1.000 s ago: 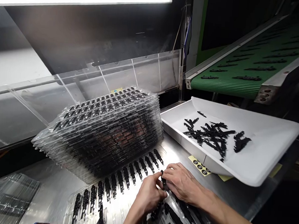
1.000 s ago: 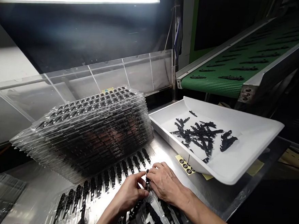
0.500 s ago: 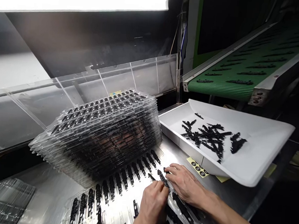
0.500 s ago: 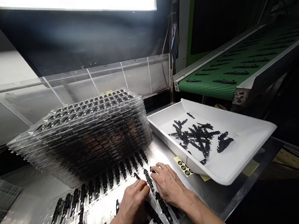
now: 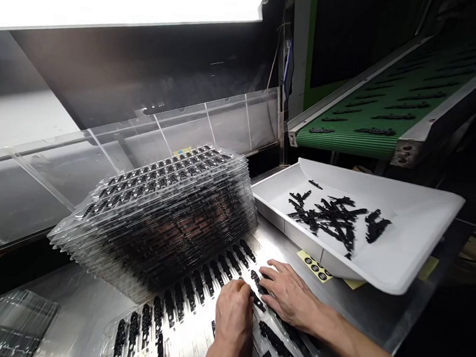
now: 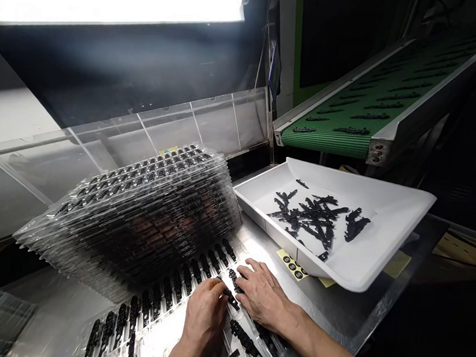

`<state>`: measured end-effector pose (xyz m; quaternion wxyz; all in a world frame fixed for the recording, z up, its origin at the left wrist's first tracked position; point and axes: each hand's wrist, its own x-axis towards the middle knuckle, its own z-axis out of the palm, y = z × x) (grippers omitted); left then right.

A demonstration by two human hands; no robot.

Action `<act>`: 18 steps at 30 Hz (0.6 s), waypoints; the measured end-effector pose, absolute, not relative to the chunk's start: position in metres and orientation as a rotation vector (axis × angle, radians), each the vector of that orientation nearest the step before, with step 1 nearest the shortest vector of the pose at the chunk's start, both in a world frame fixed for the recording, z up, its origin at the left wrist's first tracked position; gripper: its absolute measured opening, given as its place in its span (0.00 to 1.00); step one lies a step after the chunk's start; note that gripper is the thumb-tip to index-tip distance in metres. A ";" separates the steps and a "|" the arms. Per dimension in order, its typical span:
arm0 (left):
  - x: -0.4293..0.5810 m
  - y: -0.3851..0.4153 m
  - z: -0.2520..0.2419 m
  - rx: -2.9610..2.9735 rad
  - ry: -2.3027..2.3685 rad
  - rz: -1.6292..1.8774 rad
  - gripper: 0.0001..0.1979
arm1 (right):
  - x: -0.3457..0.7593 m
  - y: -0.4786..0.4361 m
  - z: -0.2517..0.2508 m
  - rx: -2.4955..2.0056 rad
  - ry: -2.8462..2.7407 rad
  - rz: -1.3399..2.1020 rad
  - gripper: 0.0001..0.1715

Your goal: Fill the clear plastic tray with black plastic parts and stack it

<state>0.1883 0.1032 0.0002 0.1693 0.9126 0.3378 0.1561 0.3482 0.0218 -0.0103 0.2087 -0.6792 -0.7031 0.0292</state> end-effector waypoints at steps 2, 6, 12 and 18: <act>0.190 0.105 0.000 2.567 0.905 0.405 0.14 | 0.348 0.020 -0.012 -1.931 -1.927 0.077 0.10; 0.190 0.108 -0.002 2.500 0.756 0.403 0.16 | 0.347 0.020 -0.007 -1.967 -1.912 0.089 0.10; 0.179 0.103 0.003 2.492 0.722 0.442 0.17 | 0.341 0.063 0.006 -1.905 -1.953 0.077 0.14; 0.124 0.083 -0.019 2.684 0.871 0.744 0.12 | 0.345 0.131 -0.005 -1.809 -2.103 0.108 0.06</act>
